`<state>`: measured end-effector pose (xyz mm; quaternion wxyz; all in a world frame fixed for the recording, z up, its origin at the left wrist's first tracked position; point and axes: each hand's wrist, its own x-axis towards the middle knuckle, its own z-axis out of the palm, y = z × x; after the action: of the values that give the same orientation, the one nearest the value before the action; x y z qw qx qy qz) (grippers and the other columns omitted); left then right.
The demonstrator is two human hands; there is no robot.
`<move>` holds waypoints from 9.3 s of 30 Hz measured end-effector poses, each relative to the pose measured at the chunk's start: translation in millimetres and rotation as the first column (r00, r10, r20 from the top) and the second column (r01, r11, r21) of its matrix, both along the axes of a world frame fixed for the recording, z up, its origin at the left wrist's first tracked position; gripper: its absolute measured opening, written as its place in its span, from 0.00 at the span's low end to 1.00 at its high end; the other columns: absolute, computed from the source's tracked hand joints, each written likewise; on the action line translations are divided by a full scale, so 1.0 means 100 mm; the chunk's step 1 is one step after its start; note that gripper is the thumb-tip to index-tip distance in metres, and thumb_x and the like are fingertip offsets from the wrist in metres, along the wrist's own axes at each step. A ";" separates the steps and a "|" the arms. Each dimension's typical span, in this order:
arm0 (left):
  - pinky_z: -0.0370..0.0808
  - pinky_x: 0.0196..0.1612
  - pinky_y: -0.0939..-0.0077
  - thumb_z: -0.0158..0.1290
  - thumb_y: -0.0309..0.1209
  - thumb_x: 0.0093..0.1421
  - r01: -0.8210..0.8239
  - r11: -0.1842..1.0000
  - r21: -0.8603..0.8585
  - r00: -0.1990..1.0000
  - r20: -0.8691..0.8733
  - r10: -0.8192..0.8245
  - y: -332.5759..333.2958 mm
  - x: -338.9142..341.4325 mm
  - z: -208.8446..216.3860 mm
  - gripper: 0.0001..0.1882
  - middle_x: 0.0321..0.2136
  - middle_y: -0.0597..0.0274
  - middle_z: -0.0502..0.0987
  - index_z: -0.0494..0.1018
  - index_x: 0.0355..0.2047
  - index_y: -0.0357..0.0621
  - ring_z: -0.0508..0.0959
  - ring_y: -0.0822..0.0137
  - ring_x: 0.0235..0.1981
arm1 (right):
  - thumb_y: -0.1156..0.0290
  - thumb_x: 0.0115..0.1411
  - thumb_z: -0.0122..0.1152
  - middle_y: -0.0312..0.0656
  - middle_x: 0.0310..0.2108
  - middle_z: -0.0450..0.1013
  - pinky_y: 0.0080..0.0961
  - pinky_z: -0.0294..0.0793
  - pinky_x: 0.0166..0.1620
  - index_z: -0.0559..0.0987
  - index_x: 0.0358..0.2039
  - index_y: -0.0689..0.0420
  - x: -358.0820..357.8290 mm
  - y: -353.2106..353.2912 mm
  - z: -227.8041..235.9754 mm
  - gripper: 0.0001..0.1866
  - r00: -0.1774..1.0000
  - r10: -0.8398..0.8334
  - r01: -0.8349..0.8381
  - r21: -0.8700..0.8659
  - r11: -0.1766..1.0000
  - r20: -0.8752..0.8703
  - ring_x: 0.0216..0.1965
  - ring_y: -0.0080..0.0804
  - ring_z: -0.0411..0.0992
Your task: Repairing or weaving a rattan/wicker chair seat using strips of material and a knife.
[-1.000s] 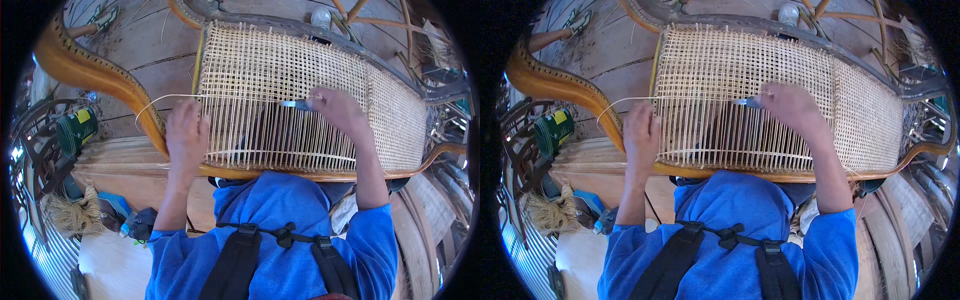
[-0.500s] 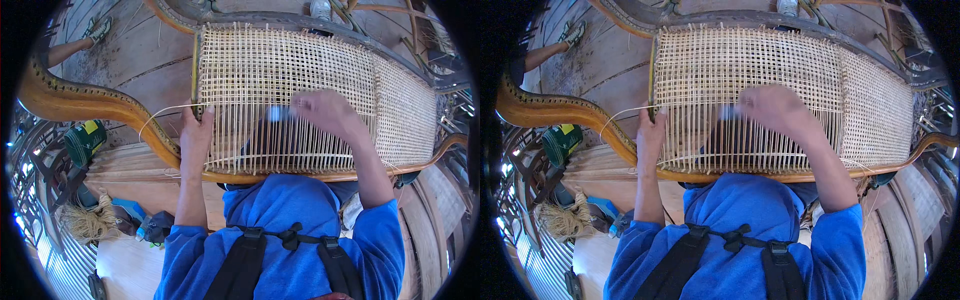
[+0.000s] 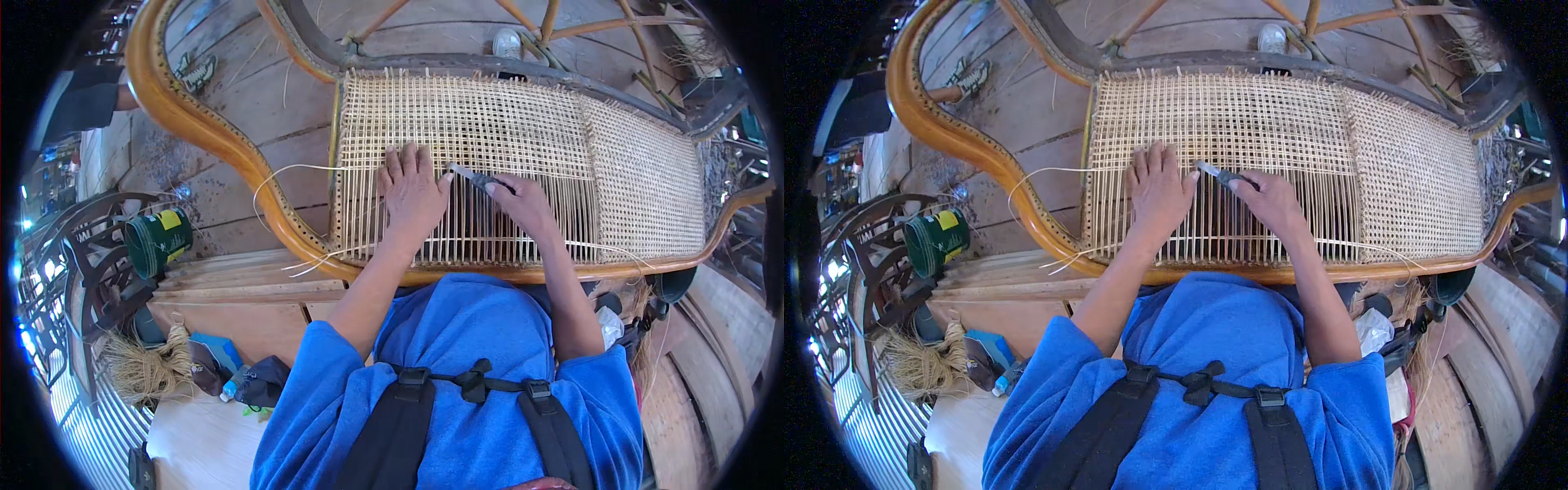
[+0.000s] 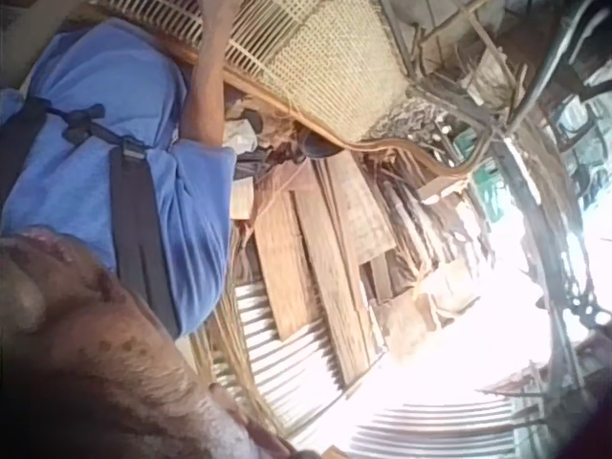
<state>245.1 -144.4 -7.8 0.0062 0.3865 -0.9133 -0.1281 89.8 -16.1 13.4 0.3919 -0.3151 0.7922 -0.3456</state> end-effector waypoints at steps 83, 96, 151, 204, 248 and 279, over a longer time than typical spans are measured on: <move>0.49 0.61 0.48 0.45 0.44 0.59 0.085 0.993 -0.077 0.996 0.010 -0.085 0.42 -0.43 -0.14 0.30 0.58 0.44 0.58 0.59 0.56 0.36 0.54 0.41 0.60 | 0.54 0.58 0.50 0.54 0.18 0.71 0.39 0.70 0.32 0.78 0.26 0.63 -0.31 0.39 0.06 0.22 0.997 -0.071 0.069 0.119 0.990 0.011 0.23 0.45 0.72; 0.48 0.61 0.46 0.46 0.43 0.58 0.078 0.996 -0.032 0.997 0.013 -0.078 0.43 -0.45 -0.15 0.32 0.59 0.44 0.56 0.58 0.57 0.35 0.52 0.40 0.62 | 0.58 0.59 0.48 0.51 0.15 0.68 0.36 0.66 0.26 0.76 0.25 0.64 0.04 0.42 0.02 0.20 0.976 -0.203 0.204 0.005 0.979 -0.080 0.19 0.42 0.69; 0.56 0.60 0.56 0.38 0.53 0.61 0.548 0.719 0.427 0.815 -0.078 -0.575 0.69 0.21 0.48 0.36 0.57 0.44 0.60 0.60 0.55 0.31 0.58 0.47 0.60 | 0.50 0.57 0.50 0.57 0.22 0.73 0.44 0.71 0.35 0.79 0.27 0.63 -0.22 -0.03 -0.02 0.25 0.959 -0.015 0.051 0.121 0.991 -0.284 0.29 0.53 0.74; 0.64 0.51 0.55 0.51 0.35 0.55 -0.262 0.965 -0.014 0.951 -0.177 0.255 -0.56 0.76 0.30 0.19 0.42 0.42 0.69 0.66 0.43 0.34 0.68 0.44 0.46 | 0.59 0.56 0.53 0.40 0.18 0.71 0.29 0.67 0.28 0.79 0.32 0.59 -0.45 -0.16 0.67 0.15 0.854 0.504 -0.517 0.091 0.851 0.131 0.20 0.28 0.66; 0.68 0.47 0.63 0.36 0.37 0.66 -0.495 0.739 0.457 0.796 -0.103 0.597 -0.85 0.81 0.15 0.20 0.42 0.42 0.74 0.67 0.51 0.38 0.74 0.49 0.44 | 0.57 0.57 0.50 0.44 0.21 0.72 0.33 0.69 0.31 0.79 0.29 0.57 0.31 -1.31 0.25 0.17 0.910 0.415 -0.415 0.011 0.910 0.012 0.23 0.34 0.70; 0.62 0.55 0.70 0.39 0.40 0.65 -0.464 0.628 0.625 0.769 -0.067 0.636 -0.89 0.86 0.04 0.27 0.51 0.43 0.68 0.59 0.57 0.30 0.69 0.55 0.51 | 0.60 0.55 0.50 0.39 0.16 0.69 0.32 0.65 0.26 0.77 0.22 0.58 -1.11 0.00 0.99 0.15 0.937 0.279 -0.205 0.315 0.927 -0.209 0.18 0.30 0.66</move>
<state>331.3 -233.4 -3.3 0.0582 0.6100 -0.6549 -0.4423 -21.0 -16.2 112.8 0.3704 -0.3917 0.8317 -0.1326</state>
